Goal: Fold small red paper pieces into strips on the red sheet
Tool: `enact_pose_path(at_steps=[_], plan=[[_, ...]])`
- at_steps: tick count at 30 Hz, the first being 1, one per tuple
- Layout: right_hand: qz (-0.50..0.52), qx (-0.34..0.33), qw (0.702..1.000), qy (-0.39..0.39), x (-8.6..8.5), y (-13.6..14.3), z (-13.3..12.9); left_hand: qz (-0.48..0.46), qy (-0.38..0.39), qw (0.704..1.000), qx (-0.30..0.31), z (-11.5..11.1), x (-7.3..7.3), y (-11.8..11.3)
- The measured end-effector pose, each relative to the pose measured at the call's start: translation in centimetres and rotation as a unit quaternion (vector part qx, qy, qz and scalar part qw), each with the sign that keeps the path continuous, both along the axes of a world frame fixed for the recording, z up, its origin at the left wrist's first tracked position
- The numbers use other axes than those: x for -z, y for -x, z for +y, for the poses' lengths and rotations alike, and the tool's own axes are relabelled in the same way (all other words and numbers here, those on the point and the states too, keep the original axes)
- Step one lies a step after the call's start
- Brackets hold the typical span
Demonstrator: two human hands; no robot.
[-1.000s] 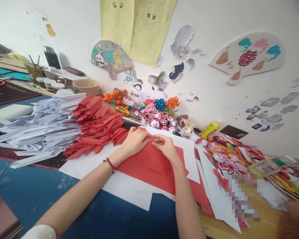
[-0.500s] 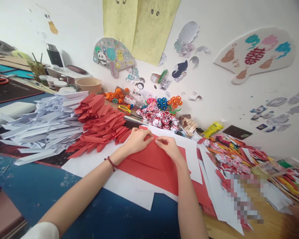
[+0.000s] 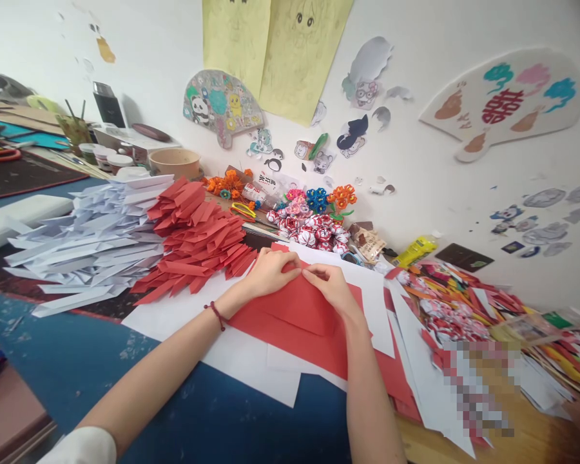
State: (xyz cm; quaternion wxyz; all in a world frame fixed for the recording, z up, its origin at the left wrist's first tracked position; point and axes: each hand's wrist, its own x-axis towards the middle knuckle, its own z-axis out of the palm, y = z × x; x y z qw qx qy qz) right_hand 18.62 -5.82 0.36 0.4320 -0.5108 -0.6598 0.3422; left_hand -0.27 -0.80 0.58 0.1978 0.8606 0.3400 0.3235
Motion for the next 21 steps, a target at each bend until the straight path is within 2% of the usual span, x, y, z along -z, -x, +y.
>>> enact_pose_path(at_steps=[11, 15, 17, 21], plan=[[0.039, 0.032, 0.999, -0.020, 0.1, 0.3, -0.1, -0.050, 0.018, 0.999, -0.008, -0.3, -0.8, 0.1], [-0.099, 0.106, 0.986, -0.086, 0.5, -0.3, 0.3, -0.013, -0.003, 0.997, -0.078, 0.3, -0.7, 0.8], [-0.189, 0.147, 0.963, -0.122, 0.9, -0.9, 0.6, 0.002, 0.000, 0.992, -0.123, 0.8, -0.5, 1.3], [-0.324, 0.202, 0.910, -0.159, 1.8, -1.8, 1.3, 0.012, 0.055, 0.982, -0.180, 1.8, 0.1, 1.9]])
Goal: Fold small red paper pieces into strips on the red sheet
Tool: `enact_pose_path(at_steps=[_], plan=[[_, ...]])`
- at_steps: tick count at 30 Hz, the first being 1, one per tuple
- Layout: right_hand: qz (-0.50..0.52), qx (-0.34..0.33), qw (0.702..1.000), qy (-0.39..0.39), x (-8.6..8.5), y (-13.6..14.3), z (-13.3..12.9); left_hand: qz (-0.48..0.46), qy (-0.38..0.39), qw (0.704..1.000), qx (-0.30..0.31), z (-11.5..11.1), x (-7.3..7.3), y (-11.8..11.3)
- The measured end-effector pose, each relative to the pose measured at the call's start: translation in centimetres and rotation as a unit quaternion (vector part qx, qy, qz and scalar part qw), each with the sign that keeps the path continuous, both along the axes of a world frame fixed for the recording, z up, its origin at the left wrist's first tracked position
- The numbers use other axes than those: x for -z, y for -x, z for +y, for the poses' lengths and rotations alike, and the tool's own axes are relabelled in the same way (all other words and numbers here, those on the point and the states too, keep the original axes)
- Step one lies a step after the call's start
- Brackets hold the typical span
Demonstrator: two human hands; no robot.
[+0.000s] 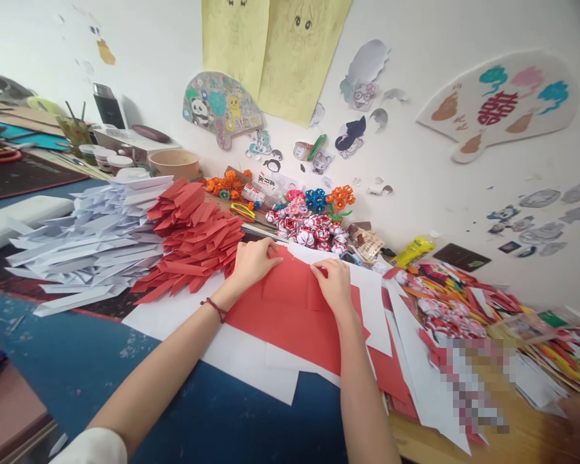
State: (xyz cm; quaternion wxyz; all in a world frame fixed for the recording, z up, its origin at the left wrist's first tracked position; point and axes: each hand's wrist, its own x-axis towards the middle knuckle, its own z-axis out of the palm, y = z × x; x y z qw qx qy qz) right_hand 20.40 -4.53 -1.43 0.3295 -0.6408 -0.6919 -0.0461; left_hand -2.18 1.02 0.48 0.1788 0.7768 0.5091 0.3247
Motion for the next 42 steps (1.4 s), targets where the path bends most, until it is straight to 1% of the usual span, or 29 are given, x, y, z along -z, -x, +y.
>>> enact_pose_path(at_steps=[3, 6, 10, 12, 15, 18, 21, 24, 28, 32, 34, 37, 42], plan=[[-0.054, 0.042, 0.998, 0.006, 0.8, -0.1, 0.5, -0.015, 0.035, 0.999, -0.011, 0.6, 0.7, -0.3], [-0.084, 0.057, 0.995, 0.020, 1.6, 0.3, 0.9, -0.025, 0.048, 0.998, -0.036, 0.9, 1.3, -1.0], [-0.088, 0.075, 0.993, -0.007, 2.0, 0.6, 1.1, -0.010, 0.057, 0.996, -0.066, 1.0, 1.5, -1.7], [-0.066, 0.063, 0.996, 0.011, 2.0, 0.6, 1.2, 0.002, 0.055, 0.996, -0.068, 1.0, 1.6, -1.8], [-0.017, 0.050, 0.996, 0.077, 2.1, 0.5, 1.2, 0.015, 0.053, 0.997, -0.061, 0.8, 1.6, -1.6], [-0.001, 0.069, 0.992, 0.108, 2.2, 0.7, 1.4, 0.019, 0.061, 0.996, -0.055, 0.6, 1.8, -1.4], [-0.001, 0.080, 0.991, 0.105, 2.1, 0.9, 1.4, 0.011, 0.061, 0.996, -0.058, 0.4, 1.8, -1.0], [-0.001, 0.091, 0.991, 0.099, 2.0, 1.1, 1.4, -0.017, 0.057, 0.997, -0.057, 0.4, 1.6, -0.8], [-0.013, 0.130, 0.988, 0.087, 1.8, 1.2, 1.1, -0.054, 0.087, 0.994, -0.039, 0.6, 1.4, -0.8], [-0.048, 0.179, 0.978, 0.096, 1.4, 1.3, 0.8, -0.036, 0.101, 0.994, 0.015, 0.7, 1.8, -1.1], [-0.061, 0.188, 0.974, 0.114, 1.3, 1.3, 0.8, -0.023, 0.094, 0.995, 0.019, 0.6, 2.0, -1.3], [-0.069, 0.182, 0.972, 0.130, 1.3, 1.3, 0.8, -0.006, 0.090, 0.996, 0.013, 0.3, 2.0, -1.3], [-0.072, 0.188, 0.970, 0.135, 1.6, 1.3, 0.9, -0.009, 0.108, 0.994, 0.026, -0.2, 1.1, -1.0]])
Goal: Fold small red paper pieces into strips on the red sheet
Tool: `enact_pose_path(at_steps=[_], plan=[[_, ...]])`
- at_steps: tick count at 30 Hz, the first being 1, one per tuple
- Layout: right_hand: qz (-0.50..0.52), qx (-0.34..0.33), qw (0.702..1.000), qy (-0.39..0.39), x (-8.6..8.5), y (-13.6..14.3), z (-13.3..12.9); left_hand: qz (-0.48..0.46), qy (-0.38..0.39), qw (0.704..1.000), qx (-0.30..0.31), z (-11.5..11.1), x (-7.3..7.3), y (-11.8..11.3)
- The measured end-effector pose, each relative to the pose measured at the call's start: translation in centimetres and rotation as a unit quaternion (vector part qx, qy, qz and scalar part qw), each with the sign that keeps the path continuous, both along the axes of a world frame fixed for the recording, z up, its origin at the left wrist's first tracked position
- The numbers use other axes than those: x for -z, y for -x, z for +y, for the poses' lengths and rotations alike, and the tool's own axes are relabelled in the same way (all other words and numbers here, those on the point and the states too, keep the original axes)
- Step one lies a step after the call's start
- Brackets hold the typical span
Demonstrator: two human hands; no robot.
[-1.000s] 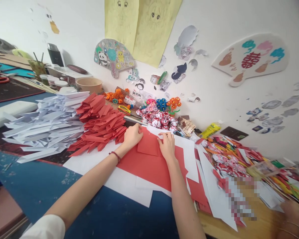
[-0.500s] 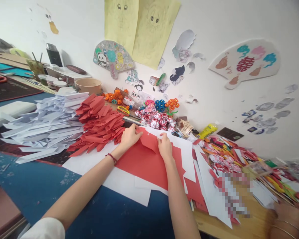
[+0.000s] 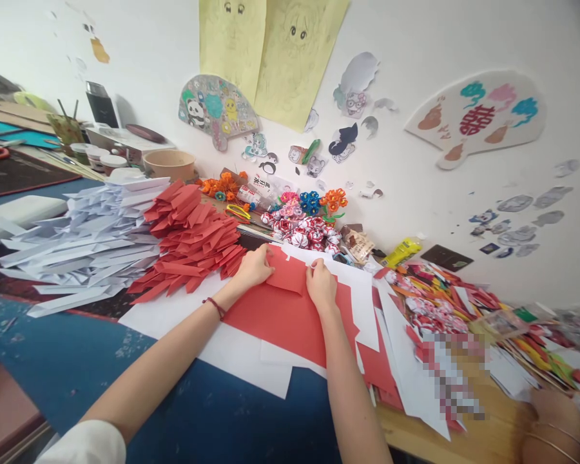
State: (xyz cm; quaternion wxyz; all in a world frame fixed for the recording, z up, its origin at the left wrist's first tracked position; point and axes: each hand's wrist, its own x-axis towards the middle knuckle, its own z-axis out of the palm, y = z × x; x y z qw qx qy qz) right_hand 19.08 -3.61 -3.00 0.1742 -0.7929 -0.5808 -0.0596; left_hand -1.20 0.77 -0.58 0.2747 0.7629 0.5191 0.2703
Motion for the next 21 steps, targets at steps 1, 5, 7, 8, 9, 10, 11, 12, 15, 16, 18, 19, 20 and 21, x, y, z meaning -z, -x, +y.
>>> enact_pose_path(at_steps=[1, 5, 7, 8, 9, 10, 11, 12, 15, 16, 18, 19, 20, 21], plan=[[0.001, 0.001, 1.000, -0.001, 0.0, 0.0, 0.0, 0.001, 0.007, 1.000, 0.002, -0.1, -0.2, 0.1], [0.004, 0.005, 1.000, -0.005, 0.2, -0.1, 0.1, 0.012, 0.019, 1.000, 0.006, -0.2, -0.6, 0.3], [0.002, 0.003, 1.000, -0.009, 0.3, -0.2, 0.1, 0.009, 0.012, 1.000, 0.007, -0.1, -0.4, 0.3], [0.002, 0.001, 1.000, -0.012, 0.3, -0.2, 0.2, 0.007, 0.011, 1.000, 0.009, -0.1, -0.3, 0.4], [0.002, 0.000, 1.000, -0.013, 0.3, -0.3, 0.1, 0.006, 0.013, 1.000, 0.010, 0.0, -0.2, 0.4], [0.004, -0.001, 1.000, -0.014, 0.3, -0.3, 0.1, 0.007, 0.019, 1.000, 0.014, 0.0, -0.1, 0.4], [0.007, -0.002, 1.000, -0.013, 0.3, -0.3, 0.1, 0.009, 0.028, 0.999, 0.019, 0.1, 0.0, 0.4], [0.009, -0.003, 1.000, -0.013, 0.3, -0.3, 0.1, 0.012, 0.035, 0.999, 0.026, 0.1, 0.1, 0.4], [0.010, -0.006, 1.000, -0.017, 0.1, -0.1, 0.0, 0.023, 0.041, 0.998, 0.040, 0.3, 0.2, 0.5], [0.009, -0.006, 1.000, -0.018, 0.0, -0.1, -0.1, 0.028, 0.039, 0.998, 0.041, 0.3, 0.3, 0.6], [0.008, -0.005, 1.000, -0.018, -0.2, 0.1, -0.1, 0.044, 0.029, 0.998, 0.038, 0.4, 0.3, 0.9], [0.008, -0.005, 1.000, -0.016, -0.2, 0.1, -0.2, 0.055, 0.018, 0.998, 0.037, 0.4, 0.3, 1.0], [0.009, -0.005, 1.000, -0.015, -0.3, 0.2, -0.2, 0.066, 0.004, 0.997, 0.035, 0.4, 0.3, 1.2], [0.011, -0.005, 1.000, -0.015, -0.3, 0.2, -0.2, 0.076, -0.012, 0.996, 0.035, 0.4, 0.3, 1.3]])
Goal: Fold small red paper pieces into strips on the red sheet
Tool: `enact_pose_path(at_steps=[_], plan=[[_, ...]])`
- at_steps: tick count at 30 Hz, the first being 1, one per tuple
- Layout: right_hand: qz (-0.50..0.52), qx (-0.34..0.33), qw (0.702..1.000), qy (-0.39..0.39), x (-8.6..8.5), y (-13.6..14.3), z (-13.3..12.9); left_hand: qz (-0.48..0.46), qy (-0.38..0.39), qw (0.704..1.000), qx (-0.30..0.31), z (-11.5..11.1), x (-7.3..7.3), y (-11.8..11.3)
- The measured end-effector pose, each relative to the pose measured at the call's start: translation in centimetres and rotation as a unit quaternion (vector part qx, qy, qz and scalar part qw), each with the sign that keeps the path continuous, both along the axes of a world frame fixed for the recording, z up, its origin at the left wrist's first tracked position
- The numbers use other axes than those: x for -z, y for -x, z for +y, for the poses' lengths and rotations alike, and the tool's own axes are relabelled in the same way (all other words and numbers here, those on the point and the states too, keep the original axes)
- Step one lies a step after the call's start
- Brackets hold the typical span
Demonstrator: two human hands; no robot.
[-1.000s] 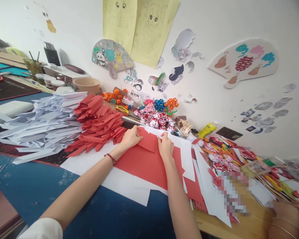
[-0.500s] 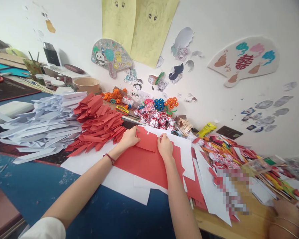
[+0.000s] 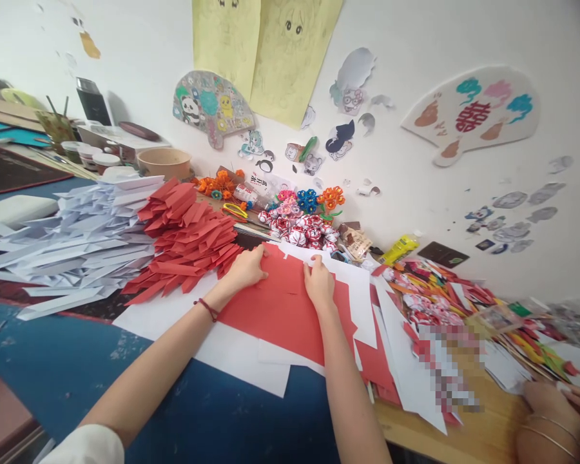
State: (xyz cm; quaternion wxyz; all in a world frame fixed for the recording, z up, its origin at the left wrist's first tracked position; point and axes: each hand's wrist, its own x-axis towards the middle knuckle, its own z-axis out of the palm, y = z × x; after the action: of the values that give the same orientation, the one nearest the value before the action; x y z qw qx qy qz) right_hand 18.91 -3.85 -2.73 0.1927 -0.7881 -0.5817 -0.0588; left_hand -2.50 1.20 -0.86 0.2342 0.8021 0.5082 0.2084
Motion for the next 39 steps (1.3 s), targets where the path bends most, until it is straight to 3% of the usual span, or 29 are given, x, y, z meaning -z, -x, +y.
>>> enact_pose_path(at_steps=[4, 8, 10, 13, 15, 17, 28, 39], plan=[[0.036, -0.003, 0.999, -0.024, 0.0, -0.2, 0.0, 0.016, -0.052, 0.998, 0.010, -0.2, -0.3, 0.0], [0.156, -0.033, 0.981, -0.113, -0.3, -0.6, 0.2, -0.030, -0.105, 0.993, 0.044, -0.6, -1.0, -0.8], [0.260, -0.071, 0.953, -0.141, -0.5, -0.6, 0.4, -0.067, -0.125, 0.988, 0.068, -0.8, -1.4, -1.0], [0.419, -0.137, 0.885, -0.148, -0.8, -0.3, 0.6, -0.100, -0.138, 0.983, 0.065, -0.7, -1.7, -1.0], [0.476, -0.168, 0.850, -0.152, -0.8, -0.1, 0.6, -0.107, -0.149, 0.982, 0.043, -0.7, -1.7, -1.0], [0.492, -0.191, 0.836, -0.152, -0.8, 0.1, 0.5, -0.108, -0.161, 0.981, 0.028, -0.8, -1.7, -1.1], [0.450, -0.176, 0.861, -0.157, -1.0, 0.6, 0.0, -0.057, -0.274, 0.960, -0.014, -1.8, -1.5, -1.3], [0.500, -0.218, 0.824, -0.151, -1.1, 1.0, -0.2, -0.053, -0.317, 0.939, 0.120, -2.5, -1.5, -2.3]])
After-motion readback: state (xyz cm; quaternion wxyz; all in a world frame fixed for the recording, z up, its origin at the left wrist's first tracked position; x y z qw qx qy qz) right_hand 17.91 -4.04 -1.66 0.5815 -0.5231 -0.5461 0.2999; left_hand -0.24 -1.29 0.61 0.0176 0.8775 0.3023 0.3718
